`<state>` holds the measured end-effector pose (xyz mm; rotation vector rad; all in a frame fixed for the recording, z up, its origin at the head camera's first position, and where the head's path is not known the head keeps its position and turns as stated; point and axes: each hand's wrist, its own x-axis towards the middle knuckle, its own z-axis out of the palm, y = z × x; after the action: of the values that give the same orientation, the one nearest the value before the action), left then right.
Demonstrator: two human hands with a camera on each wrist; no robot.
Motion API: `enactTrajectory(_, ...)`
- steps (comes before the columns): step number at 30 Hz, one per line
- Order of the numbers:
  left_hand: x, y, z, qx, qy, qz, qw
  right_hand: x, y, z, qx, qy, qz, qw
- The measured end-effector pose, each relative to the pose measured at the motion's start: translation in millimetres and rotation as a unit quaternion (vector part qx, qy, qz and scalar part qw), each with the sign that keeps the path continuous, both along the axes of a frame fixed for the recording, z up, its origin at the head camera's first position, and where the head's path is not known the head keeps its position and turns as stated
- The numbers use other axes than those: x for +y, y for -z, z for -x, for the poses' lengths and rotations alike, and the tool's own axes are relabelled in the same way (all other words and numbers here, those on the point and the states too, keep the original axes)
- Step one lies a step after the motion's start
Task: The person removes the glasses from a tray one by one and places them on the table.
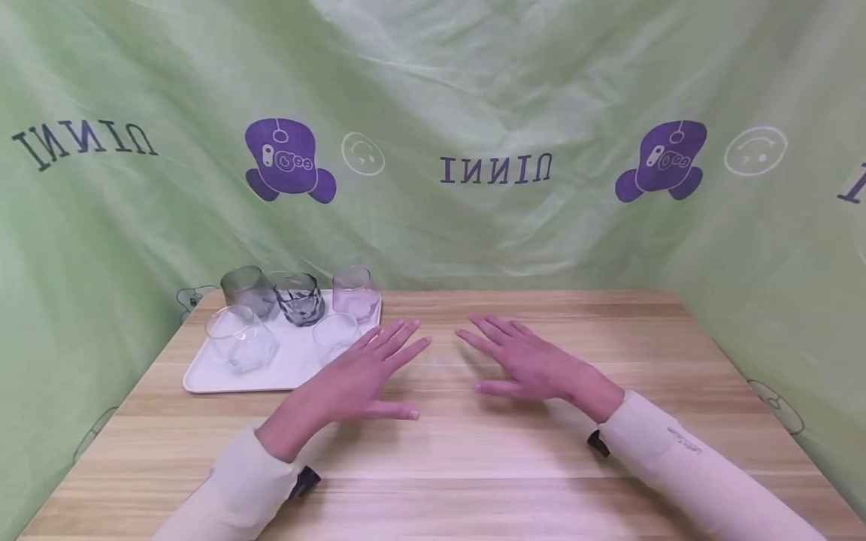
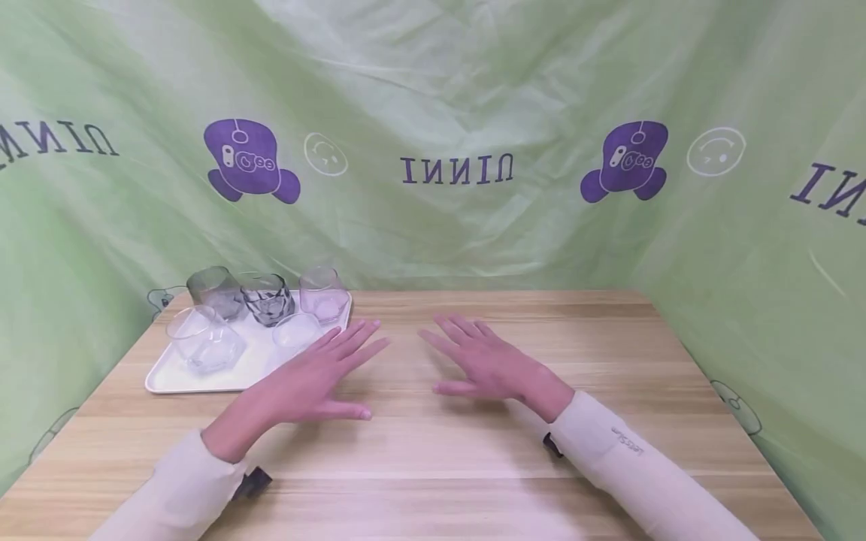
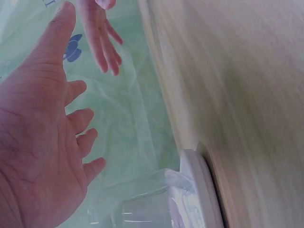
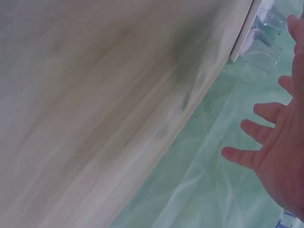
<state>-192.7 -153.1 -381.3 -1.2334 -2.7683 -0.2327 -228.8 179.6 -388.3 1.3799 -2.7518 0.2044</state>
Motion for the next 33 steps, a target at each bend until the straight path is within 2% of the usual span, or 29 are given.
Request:
enactTrajectory(7,-9,-9.1,-11.2,0.052,-0.016,-0.009,0.9985,-12,-4.4,2.9,-0.011,0.000,0.013,1.000)
enactTrajectory(14,-26,-25.7,-17.8,0.101,-0.019,-0.062,0.9927,-25,-7.4,8.5,-0.027,-0.019,0.029,0.999)
enactTrajectory(19,-43,-28.6,-18.5,0.155,-0.021,-0.108,0.9817,-42,-6.0,7.7,-0.023,-0.022,0.027,0.999)
enactTrajectory(25,-63,-31.4,-19.2,0.203,-0.031,-0.158,0.9659,-65,-4.4,5.0,-0.019,-0.031,0.019,0.999)
enactTrajectory(28,-72,-34.9,-17.8,0.213,-0.050,-0.178,0.9594,-72,-4.7,7.7,-0.022,-0.028,0.021,0.999)
enactTrajectory(33,-91,-38.2,-13.8,0.219,-0.100,-0.210,0.9477,-78,-5.4,16.6,-0.037,-0.017,0.020,0.999)
